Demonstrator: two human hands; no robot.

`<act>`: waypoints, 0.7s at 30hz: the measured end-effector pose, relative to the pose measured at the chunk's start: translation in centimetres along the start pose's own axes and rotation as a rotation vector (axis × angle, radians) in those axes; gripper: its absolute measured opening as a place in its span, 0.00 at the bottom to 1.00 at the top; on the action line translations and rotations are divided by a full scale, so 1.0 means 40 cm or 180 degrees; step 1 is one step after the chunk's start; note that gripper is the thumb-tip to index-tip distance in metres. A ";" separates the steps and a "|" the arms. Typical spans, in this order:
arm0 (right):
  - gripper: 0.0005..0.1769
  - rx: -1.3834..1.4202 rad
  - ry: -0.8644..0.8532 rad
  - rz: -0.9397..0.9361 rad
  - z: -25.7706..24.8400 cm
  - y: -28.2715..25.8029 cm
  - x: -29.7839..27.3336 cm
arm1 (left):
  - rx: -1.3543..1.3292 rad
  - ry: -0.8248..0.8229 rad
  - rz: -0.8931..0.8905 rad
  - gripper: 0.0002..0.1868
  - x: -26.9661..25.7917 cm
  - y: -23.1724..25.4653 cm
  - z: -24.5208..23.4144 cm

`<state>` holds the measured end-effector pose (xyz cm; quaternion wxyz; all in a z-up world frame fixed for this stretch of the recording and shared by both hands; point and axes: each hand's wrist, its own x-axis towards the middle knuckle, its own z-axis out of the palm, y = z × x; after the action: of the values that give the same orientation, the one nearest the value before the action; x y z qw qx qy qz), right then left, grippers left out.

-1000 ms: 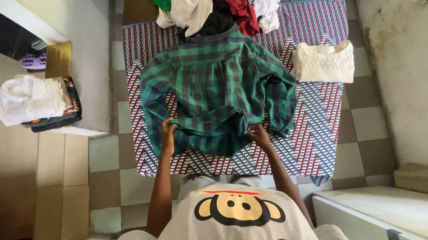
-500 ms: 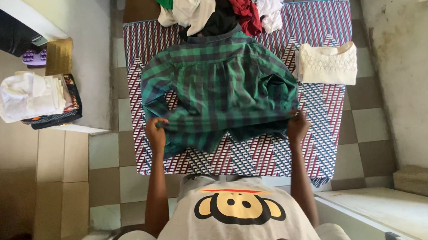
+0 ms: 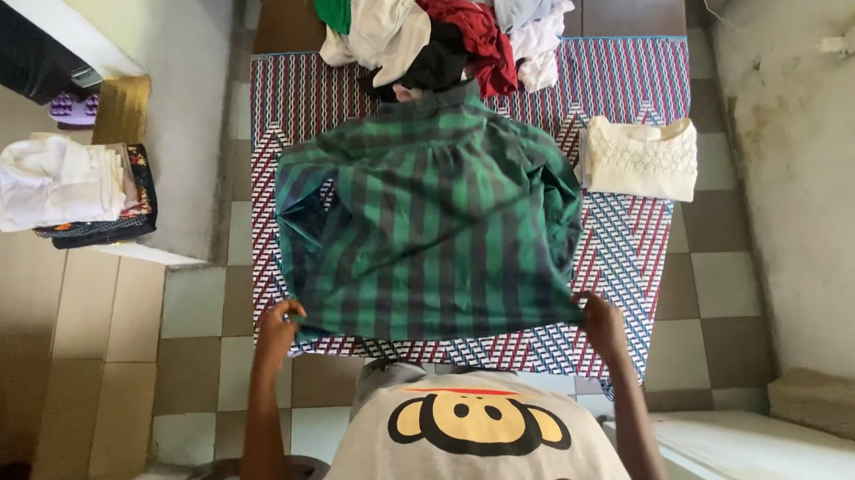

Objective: Folding a green checkered shirt and other garments on a table.

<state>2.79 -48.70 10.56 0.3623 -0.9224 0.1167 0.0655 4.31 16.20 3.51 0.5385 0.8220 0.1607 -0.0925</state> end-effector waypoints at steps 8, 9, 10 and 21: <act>0.19 -0.0045 -0.1202 0.0274 0.147 0.148 -0.046 | 0.0672 -0.0333 -0.0702 0.12 -0.079 -0.129 0.065; 0.21 -0.0149 -0.1523 0.0302 0.144 0.141 -0.042 | 0.0773 -0.0616 -0.0746 0.16 -0.071 -0.137 0.070; 0.21 -0.0148 -0.1523 0.0297 0.158 0.176 -0.021 | 0.0773 -0.0611 -0.0745 0.16 -0.059 -0.137 0.078; 0.19 -0.0016 -0.0397 -0.0198 0.129 0.057 0.239 | 0.0307 0.0339 0.1510 0.08 0.220 0.025 0.232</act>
<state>11.20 -48.39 3.34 0.3684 -0.9206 0.0651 0.1119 13.08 8.80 -2.24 0.4960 0.8652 -0.0132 0.0725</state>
